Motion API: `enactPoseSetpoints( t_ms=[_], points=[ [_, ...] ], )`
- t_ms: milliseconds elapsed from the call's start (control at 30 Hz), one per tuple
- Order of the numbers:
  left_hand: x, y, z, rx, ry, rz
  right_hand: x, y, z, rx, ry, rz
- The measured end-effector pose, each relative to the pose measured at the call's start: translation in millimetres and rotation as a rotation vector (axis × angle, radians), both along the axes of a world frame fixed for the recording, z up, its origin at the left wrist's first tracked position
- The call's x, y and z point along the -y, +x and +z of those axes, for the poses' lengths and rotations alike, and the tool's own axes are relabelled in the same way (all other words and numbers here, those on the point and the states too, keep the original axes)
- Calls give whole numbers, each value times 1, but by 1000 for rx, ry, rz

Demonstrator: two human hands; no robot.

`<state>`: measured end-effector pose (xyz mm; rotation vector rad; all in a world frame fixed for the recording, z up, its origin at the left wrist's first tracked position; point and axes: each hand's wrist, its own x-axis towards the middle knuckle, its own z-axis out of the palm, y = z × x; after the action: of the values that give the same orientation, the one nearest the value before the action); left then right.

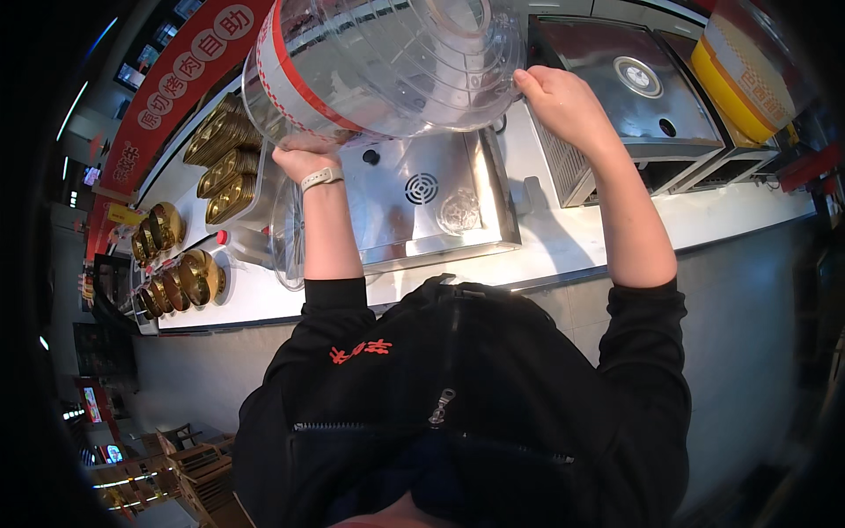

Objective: The person assembles a clear plastic container by placing a lid on the base, inserting a straw through the lid, and securing a small circular cap at the center of the lid. The person then places the assembled container on the counter.

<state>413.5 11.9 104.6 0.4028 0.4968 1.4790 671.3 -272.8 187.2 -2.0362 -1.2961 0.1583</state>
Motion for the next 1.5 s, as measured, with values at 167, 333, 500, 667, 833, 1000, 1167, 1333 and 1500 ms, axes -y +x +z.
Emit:
enactPoseSetpoints(
  t_ms=[167,333,500,667,833,1000,1167,1333,1500],
  points=[
    [13,19,-44,165,-105,-145,-30,5,47,205,-26,-43],
    [38,45,-65,139,-539,-29,-53,-6,87,352,-116,-72],
    [61,55,-94,205,-612,-47,-74,-17,104,485,-304,-10],
    [82,52,-121,168,-864,-46,-98,-27,103,592,-371,59],
    [87,55,-133,139,-863,-56,-127,-41,112,626,-455,66],
    [77,46,-139,34,-774,-178,-151,-55,110,725,-416,60],
    [71,24,-121,57,-616,-332,-161,-63,109,759,-423,75],
    [115,3,-59,-347,-461,-227,-155,-70,106,759,-484,59],
    [155,-12,39,-575,486,-78,-152,-65,112,726,-624,150]
  ],
)
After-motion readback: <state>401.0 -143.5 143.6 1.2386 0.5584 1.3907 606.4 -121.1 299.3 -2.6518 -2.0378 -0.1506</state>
